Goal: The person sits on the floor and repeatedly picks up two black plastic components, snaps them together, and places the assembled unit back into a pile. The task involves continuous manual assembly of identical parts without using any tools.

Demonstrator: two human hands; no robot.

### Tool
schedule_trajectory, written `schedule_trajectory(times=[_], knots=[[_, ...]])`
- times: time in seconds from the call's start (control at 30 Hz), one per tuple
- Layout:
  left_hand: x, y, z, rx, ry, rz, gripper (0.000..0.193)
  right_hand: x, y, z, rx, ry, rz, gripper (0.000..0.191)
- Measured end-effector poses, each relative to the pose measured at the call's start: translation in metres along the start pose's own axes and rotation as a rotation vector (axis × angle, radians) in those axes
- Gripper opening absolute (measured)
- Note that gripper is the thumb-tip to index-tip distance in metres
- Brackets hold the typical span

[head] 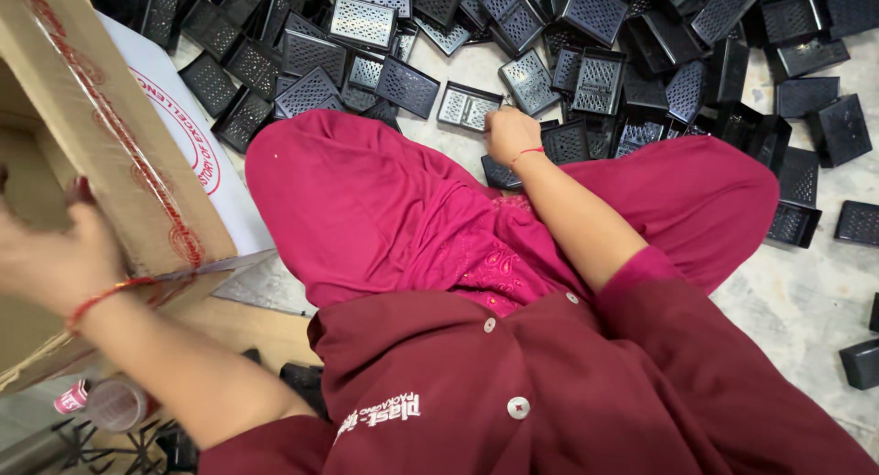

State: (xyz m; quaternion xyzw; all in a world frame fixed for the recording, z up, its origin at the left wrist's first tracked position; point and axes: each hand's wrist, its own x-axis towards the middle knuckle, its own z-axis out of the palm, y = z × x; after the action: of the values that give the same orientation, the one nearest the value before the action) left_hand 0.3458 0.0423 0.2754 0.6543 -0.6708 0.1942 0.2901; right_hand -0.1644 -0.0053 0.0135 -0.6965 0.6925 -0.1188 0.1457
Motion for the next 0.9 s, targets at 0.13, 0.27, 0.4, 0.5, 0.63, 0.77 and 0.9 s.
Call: schedule_trajectory(times=[0.13, 0.27, 0.4, 0.5, 0.63, 0.77, 0.9], knots=[[0.004, 0.059, 0.019, -0.364, 0.069, 0.098, 0.035, 0.006, 0.004, -0.021, 1.350, -0.250, 0.235, 0.023], [0.003, 0.144, 0.102, -0.966, -0.210, -0.114, 0.033, 0.006, 0.013, -0.032, 1.838, -0.464, 0.675, 0.031], [-0.034, 0.233, 0.202, -1.193, -0.701, -0.175, 0.059, 0.009, 0.004, -0.035, 1.671, -0.375, 0.832, 0.036], [-0.069, 0.283, 0.254, -1.447, -0.842, -0.438, 0.092, 0.001, -0.002, -0.041, 1.762, -0.298, 0.707, 0.029], [-0.088, 0.296, 0.263, -1.507, -0.796, -0.580, 0.112, -0.017, -0.022, -0.040, 1.591, -0.338, 0.291, 0.029], [-0.077, 0.288, 0.255, -1.497, -0.661, -0.751, 0.113, -0.009, -0.035, -0.045, 1.398, -0.331, 0.097, 0.033], [-0.065, 0.289, 0.262, -1.642, -0.438, -0.774, 0.103, 0.012, -0.052, -0.056, 1.242, -0.340, -0.053, 0.032]])
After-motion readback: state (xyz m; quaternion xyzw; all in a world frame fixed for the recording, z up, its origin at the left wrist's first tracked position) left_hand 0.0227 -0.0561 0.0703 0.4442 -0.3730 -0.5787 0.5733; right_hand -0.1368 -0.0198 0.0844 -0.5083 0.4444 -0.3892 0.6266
